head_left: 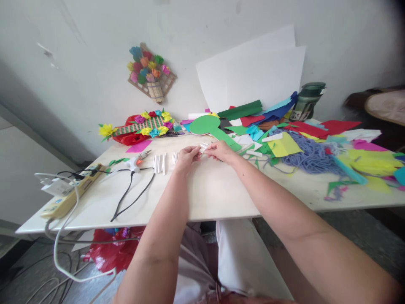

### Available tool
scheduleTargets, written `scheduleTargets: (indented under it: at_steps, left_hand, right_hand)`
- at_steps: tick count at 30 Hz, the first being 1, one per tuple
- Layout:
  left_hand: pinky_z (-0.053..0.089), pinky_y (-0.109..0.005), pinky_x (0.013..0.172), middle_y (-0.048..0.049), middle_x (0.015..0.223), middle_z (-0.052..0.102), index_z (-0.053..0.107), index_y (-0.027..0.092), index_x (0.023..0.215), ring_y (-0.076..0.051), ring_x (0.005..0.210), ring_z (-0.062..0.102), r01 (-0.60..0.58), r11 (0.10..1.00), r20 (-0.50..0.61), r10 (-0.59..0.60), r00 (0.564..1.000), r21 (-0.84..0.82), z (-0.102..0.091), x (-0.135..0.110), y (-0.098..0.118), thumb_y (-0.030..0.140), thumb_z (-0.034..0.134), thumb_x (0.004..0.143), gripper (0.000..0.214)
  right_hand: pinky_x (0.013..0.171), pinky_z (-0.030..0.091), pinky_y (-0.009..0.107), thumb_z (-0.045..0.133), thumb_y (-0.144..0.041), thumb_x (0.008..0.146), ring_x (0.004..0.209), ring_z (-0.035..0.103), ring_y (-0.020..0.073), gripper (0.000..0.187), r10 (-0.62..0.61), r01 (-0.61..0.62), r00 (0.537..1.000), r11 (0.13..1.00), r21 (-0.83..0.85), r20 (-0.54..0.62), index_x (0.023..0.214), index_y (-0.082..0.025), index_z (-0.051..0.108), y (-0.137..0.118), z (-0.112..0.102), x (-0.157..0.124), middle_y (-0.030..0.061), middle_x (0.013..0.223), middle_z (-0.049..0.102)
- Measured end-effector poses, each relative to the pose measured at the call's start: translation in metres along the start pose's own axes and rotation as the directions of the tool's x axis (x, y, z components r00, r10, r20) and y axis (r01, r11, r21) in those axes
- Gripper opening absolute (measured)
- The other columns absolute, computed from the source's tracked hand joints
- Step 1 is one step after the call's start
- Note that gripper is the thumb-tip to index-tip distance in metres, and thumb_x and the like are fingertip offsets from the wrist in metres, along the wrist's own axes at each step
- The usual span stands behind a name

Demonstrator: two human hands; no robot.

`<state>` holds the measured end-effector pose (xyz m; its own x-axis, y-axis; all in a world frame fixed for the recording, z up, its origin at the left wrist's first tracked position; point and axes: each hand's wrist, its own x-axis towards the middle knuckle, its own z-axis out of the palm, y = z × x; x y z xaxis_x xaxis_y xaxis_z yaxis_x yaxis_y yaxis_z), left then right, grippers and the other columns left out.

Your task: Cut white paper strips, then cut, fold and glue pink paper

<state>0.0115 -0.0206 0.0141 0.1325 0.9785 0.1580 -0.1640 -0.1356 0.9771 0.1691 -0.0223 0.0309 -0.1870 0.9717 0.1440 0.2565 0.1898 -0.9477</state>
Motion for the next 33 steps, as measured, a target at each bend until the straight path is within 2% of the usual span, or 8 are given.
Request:
scheduleTargets:
  at_steps: [4,6,9,12,16,20,26,33]
  left_hand:
    - [0.040,-0.020,0.047,-0.0006,0.059,0.060,0.061,0.011,0.072,-0.007,0.045,0.051,-0.052,0.998,-0.010,0.053,0.999,0.033,0.002,0.001,0.001,0.040,0.072,0.060,0.033]
    - [0.042,-0.021,0.050,-0.0011,0.060,0.060,0.061,0.011,0.074,-0.008,0.048,0.052,-0.062,0.998,-0.015,0.062,0.998,0.030,0.002,0.000,0.001,0.039,0.072,0.060,0.034]
    - [0.045,-0.023,0.054,-0.0025,0.063,0.062,0.062,0.011,0.079,-0.009,0.053,0.055,-0.041,0.999,-0.005,0.041,0.999,0.007,0.002,-0.002,0.002,0.039,0.072,0.060,0.035]
    - [0.044,-0.023,0.054,-0.0033,0.062,0.062,0.061,0.011,0.075,-0.009,0.052,0.055,0.013,1.000,-0.001,-0.013,1.000,0.013,-0.001,-0.002,0.001,0.039,0.071,0.061,0.033]
    - [0.043,-0.022,0.052,-0.0025,0.059,0.061,0.058,0.011,0.066,-0.008,0.049,0.053,0.041,0.999,-0.069,-0.040,0.997,0.013,-0.004,0.001,-0.001,0.036,0.072,0.061,0.029]
    - [0.043,-0.021,0.051,-0.0024,0.059,0.061,0.057,0.011,0.065,-0.008,0.048,0.053,0.016,0.999,-0.090,-0.019,0.996,-0.036,-0.007,0.003,-0.003,0.034,0.072,0.061,0.028]
    - [0.046,-0.022,0.054,-0.0042,0.064,0.064,0.060,0.010,0.076,-0.008,0.051,0.056,0.001,0.990,-0.083,-0.012,0.996,-0.139,-0.008,0.003,-0.001,0.032,0.072,0.062,0.029]
    - [0.045,-0.021,0.052,-0.0037,0.062,0.063,0.061,0.010,0.072,-0.007,0.049,0.054,-0.004,0.997,-0.147,-0.008,0.989,-0.078,-0.009,0.005,-0.001,0.033,0.074,0.058,0.030]
  right_hand:
    - [0.035,0.033,0.016,0.063,-0.019,0.071,0.035,0.040,0.0037,0.008,0.007,-0.008,1.000,0.997,-0.076,-0.008,0.072,-0.012,0.064,0.000,-0.001,0.002,-0.0019,0.050,0.058]
    - [0.037,0.033,0.016,0.062,-0.020,0.071,0.036,0.041,0.0041,0.008,-0.031,0.026,0.999,0.991,-0.131,-0.030,0.072,-0.012,0.065,0.003,-0.001,0.005,-0.0014,0.051,0.059]
    - [0.044,0.037,0.018,0.062,-0.021,0.070,0.043,0.048,0.0066,0.009,-0.186,0.166,0.981,0.954,-0.248,-0.061,0.071,-0.013,0.068,0.009,0.000,0.009,-0.0006,0.054,0.061]
    - [0.054,0.040,0.020,0.063,-0.020,0.069,0.055,0.055,0.0101,0.008,-0.353,0.311,0.934,0.876,-0.368,-0.051,0.070,-0.015,0.070,0.015,0.001,0.013,0.0007,0.059,0.064]
    - [0.062,0.040,0.021,0.063,-0.021,0.070,0.065,0.058,0.0120,0.009,-0.453,0.389,0.891,0.803,-0.451,-0.039,0.073,-0.017,0.071,0.020,0.001,0.016,0.0023,0.070,0.068]
    - [0.060,0.038,0.021,0.062,-0.021,0.071,0.061,0.057,0.0119,0.010,-0.418,0.349,0.907,0.800,-0.488,-0.038,0.072,-0.016,0.071,0.023,-0.001,0.017,0.0019,0.063,0.066]
    - [0.055,0.035,0.021,0.060,-0.022,0.072,0.056,0.053,0.0109,0.014,-0.392,0.301,0.918,0.786,-0.539,-0.059,0.064,-0.017,0.070,0.017,-0.003,0.012,0.0007,0.057,0.064]
    - [0.054,0.033,0.022,0.060,-0.027,0.072,0.057,0.052,0.0110,0.016,-0.396,0.288,0.915,0.775,-0.562,-0.078,0.065,-0.016,0.069,0.016,0.000,0.011,0.0014,0.059,0.064]
